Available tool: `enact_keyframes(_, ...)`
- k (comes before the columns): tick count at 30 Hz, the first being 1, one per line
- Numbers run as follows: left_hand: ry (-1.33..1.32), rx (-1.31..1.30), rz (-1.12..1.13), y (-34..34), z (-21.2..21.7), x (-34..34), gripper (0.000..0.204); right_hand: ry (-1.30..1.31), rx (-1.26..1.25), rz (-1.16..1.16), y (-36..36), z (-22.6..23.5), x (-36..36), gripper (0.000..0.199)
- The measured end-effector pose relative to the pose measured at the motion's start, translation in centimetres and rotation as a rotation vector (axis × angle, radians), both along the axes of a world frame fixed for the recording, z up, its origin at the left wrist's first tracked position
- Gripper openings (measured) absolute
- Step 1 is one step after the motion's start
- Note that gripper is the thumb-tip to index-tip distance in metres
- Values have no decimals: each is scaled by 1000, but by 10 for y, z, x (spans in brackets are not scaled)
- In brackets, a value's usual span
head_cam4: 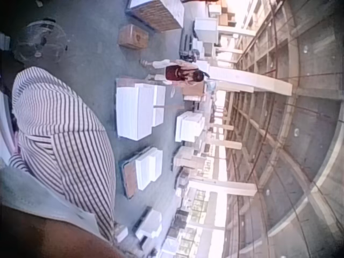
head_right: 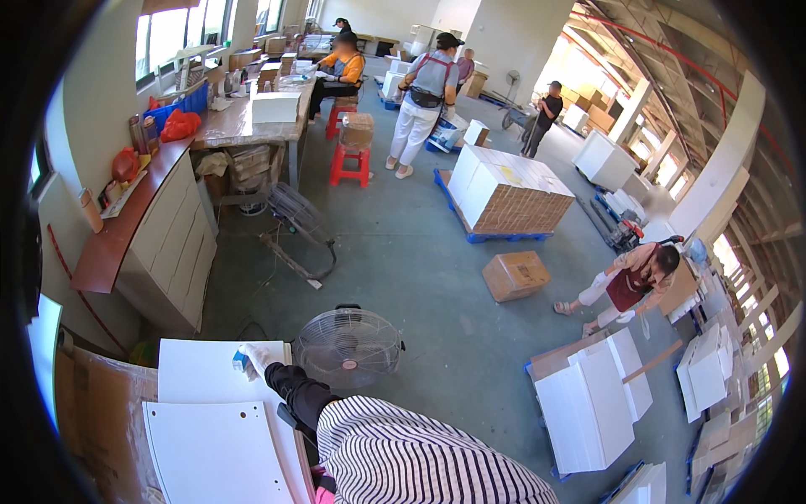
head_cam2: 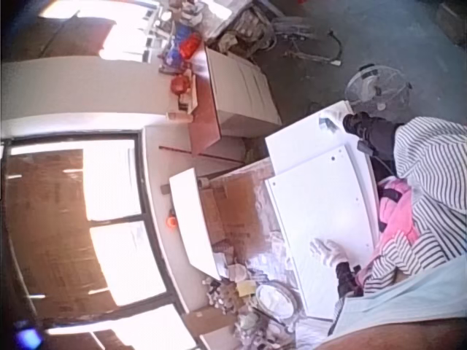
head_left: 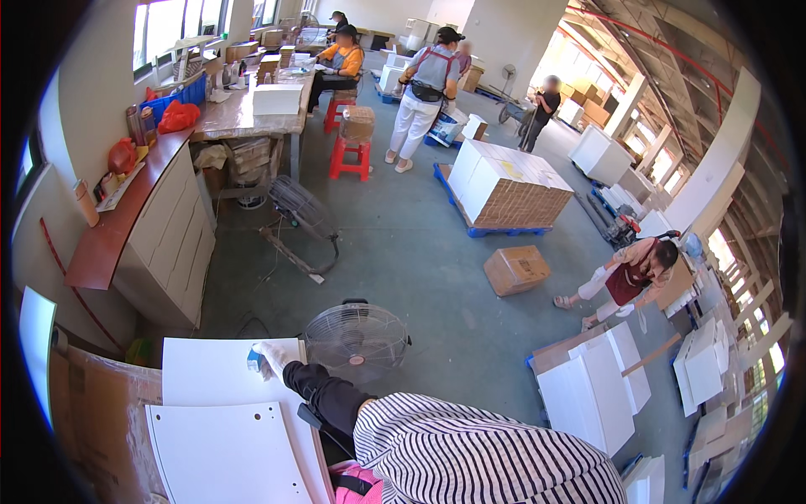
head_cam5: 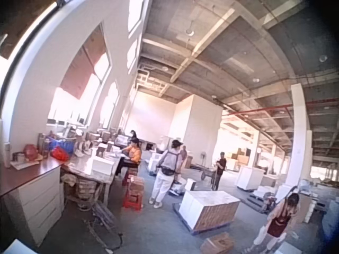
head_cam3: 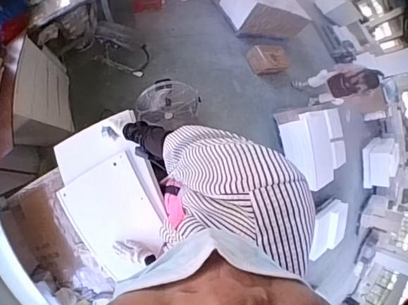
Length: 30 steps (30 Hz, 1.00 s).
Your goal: Cleaning and inspecting white furniture panels with a cloth and a sponge in a manufacturing workshop.
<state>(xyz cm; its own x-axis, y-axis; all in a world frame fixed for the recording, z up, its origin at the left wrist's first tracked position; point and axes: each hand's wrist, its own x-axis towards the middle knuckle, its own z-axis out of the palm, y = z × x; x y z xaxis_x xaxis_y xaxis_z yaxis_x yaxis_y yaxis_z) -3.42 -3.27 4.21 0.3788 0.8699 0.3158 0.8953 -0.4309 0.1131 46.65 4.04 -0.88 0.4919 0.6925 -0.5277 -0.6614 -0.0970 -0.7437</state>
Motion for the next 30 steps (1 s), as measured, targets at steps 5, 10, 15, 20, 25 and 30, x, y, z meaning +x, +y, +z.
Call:
enact_keyframes(5, 19, -16, 13, 0, 1, 1, 48, 3, 27, -1, 1, -5, 0, 35)
enact_keyframes(10, -5, -29, 0, 2, -2, 0, 48, -6, 16, 0, 1, -1, -1, 36)
enact_keyframes(15, 5, -61, 14, 1, -4, -3, 48, 13, 20, 18, -1, -3, 2, 37)
enact_keyframes(20, 94, -122, 58, -1, -3, -4, 49, 35, 21, -1, -2, 3, -1, 30)
enact_keyframes(25, 50, -136, 60, -3, 4, 0, 51, 18, 1, 0, -2, 7, -1, 31)
enact_keyframes(30, 80, -182, 84, -3, 6, 2, 53, 25, -12, 5, -4, 6, 1, 31)
